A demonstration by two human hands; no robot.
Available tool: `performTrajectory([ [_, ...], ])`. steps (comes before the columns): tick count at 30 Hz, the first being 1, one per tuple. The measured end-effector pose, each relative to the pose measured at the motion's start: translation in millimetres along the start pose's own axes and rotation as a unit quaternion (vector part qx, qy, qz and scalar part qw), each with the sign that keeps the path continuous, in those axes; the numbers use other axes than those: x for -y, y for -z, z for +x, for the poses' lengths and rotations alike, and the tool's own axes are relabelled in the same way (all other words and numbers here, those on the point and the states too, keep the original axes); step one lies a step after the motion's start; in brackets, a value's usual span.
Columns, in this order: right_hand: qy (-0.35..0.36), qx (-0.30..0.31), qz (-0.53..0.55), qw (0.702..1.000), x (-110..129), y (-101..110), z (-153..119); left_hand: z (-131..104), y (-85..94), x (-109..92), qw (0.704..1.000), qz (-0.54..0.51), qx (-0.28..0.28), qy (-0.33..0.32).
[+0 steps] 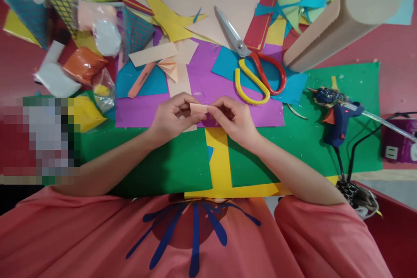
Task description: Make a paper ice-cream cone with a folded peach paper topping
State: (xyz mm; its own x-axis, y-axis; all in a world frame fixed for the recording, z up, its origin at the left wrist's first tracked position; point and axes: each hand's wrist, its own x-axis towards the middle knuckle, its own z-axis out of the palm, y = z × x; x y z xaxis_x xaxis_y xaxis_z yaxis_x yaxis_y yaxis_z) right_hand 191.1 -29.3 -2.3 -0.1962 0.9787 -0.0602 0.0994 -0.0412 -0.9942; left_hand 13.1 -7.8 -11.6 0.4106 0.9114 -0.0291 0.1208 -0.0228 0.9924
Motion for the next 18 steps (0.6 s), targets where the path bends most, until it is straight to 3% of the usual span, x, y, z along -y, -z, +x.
performTrajectory([
  [6, -0.003, 0.034, 0.04, 0.999, 1.2, 1.1, 3.0, -2.7, 1.8, -1.5, 0.999, -0.035, 0.017, 0.013],
  [13, 0.046, 0.067, -0.082, 0.993, -0.5, 1.6, 0.1, -2.3, 4.5, -0.4, 0.996, 0.033, 0.079, -0.028],
  [18, -0.017, 0.073, 0.004, 0.997, 1.9, 1.3, -0.4, -3.8, 9.7, -1.4, 0.989, 0.099, 0.112, 0.006],
])
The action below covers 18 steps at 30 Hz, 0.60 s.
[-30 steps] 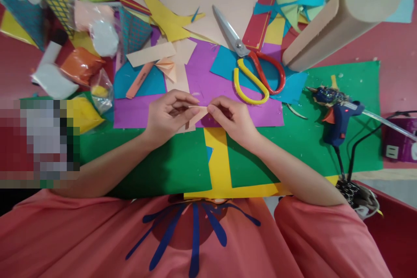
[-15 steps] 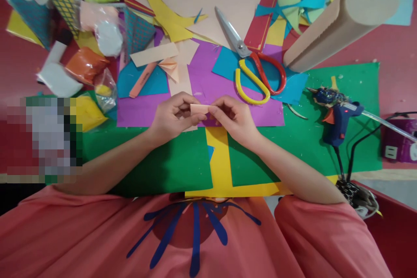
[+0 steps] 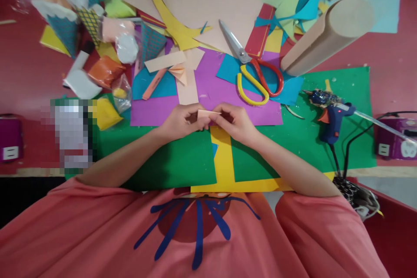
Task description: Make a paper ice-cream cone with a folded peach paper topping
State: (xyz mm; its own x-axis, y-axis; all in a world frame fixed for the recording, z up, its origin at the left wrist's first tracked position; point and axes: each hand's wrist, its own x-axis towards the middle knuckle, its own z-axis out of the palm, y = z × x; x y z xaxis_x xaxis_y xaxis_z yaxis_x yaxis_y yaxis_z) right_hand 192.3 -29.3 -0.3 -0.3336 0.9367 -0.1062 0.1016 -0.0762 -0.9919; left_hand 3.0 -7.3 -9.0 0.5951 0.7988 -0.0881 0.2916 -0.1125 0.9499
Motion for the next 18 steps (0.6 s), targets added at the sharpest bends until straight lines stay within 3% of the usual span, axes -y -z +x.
performTrajectory([
  [5, -0.092, 0.06, 0.191, 0.975, -2.5, 1.6, 3.9, 1.4, 1.9, -1.7, 0.99, -0.132, 0.043, 0.008],
  [10, -0.135, 0.051, 0.308, 0.94, -4.0, -0.9, 6.7, 4.2, -0.9, -4.7, 0.971, -0.231, 0.06, -0.008],
  [13, -0.128, 0.052, 0.326, 0.935, -4.1, -1.8, 6.9, 3.1, -2.6, -4.3, 0.967, -0.247, 0.057, -0.01],
  [18, -0.082, 0.059, 0.287, 0.952, -4.8, 0.1, 6.4, 0.6, -0.9, -5.8, 0.971, -0.235, 0.044, 0.003],
])
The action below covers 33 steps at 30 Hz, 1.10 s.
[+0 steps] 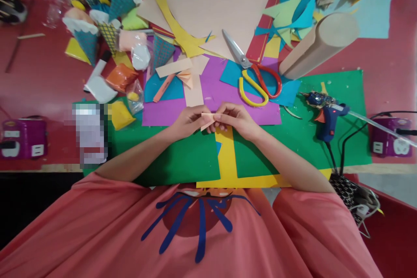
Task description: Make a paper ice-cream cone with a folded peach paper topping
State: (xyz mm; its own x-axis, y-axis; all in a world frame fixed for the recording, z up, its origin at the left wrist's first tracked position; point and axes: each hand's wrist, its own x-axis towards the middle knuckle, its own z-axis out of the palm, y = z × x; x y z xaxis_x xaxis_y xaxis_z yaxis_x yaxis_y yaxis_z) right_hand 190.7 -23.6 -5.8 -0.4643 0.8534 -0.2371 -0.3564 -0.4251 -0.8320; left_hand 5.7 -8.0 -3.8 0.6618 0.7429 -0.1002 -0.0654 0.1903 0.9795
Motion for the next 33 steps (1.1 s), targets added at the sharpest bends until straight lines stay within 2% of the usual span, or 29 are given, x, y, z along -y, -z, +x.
performTrajectory([
  [6, -0.06, 0.075, 0.051, 0.994, 2, 1, 0, -2, -1.3, -5, 0.996, -0.079, 0.037, 0.034],
  [10, -0.062, 0.059, 0.03, 0.996, 4, 2, 0, -2, -4.5, -4, 0.997, -0.078, 0.02, 0.017],
  [12, -0.026, 0.027, -0.029, 0.999, 5, 3, 0, 0, -1.7, -4, 1.0, -0.026, 0.002, 0.0],
  [14, 0.062, -0.042, -0.126, 0.989, 7, 5, -1, 3, 6.6, -6, 0.996, 0.06, -0.053, -0.039],
  [16, 0.157, -0.093, -0.229, 0.956, 9, 8, -1, 7, 20.3, -6, 0.97, 0.156, -0.168, -0.081],
  [18, 0.21, -0.081, -0.318, 0.921, 11, 11, 0, 11, 36.7, -4, 0.903, 0.266, -0.301, -0.151],
  [19, 0.222, -0.06, -0.355, 0.906, 11, 12, 1, 13, 44.5, -1, 0.877, 0.306, -0.331, -0.169],
  [21, 0.237, -0.027, -0.415, 0.878, 9, 14, 3, 16, 56.7, 5, 0.866, 0.349, -0.322, -0.156],
  [24, 0.248, -0.018, -0.471, 0.846, 5, 14, 5, 18, 62.8, 12, 0.875, 0.376, -0.281, -0.12],
  [27, 0.233, -0.058, -0.492, 0.837, 1, 13, 5, 17, 57.5, 12, 0.882, 0.38, -0.259, -0.104],
  [29, 0.226, -0.097, -0.492, 0.835, 1, 13, 5, 15, 51.5, 10, 0.881, 0.383, -0.252, -0.116],
  [33, 0.23, -0.136, -0.478, 0.836, 1, 14, 5, 11, 41.6, 4, 0.853, 0.45, -0.22, -0.146],
])
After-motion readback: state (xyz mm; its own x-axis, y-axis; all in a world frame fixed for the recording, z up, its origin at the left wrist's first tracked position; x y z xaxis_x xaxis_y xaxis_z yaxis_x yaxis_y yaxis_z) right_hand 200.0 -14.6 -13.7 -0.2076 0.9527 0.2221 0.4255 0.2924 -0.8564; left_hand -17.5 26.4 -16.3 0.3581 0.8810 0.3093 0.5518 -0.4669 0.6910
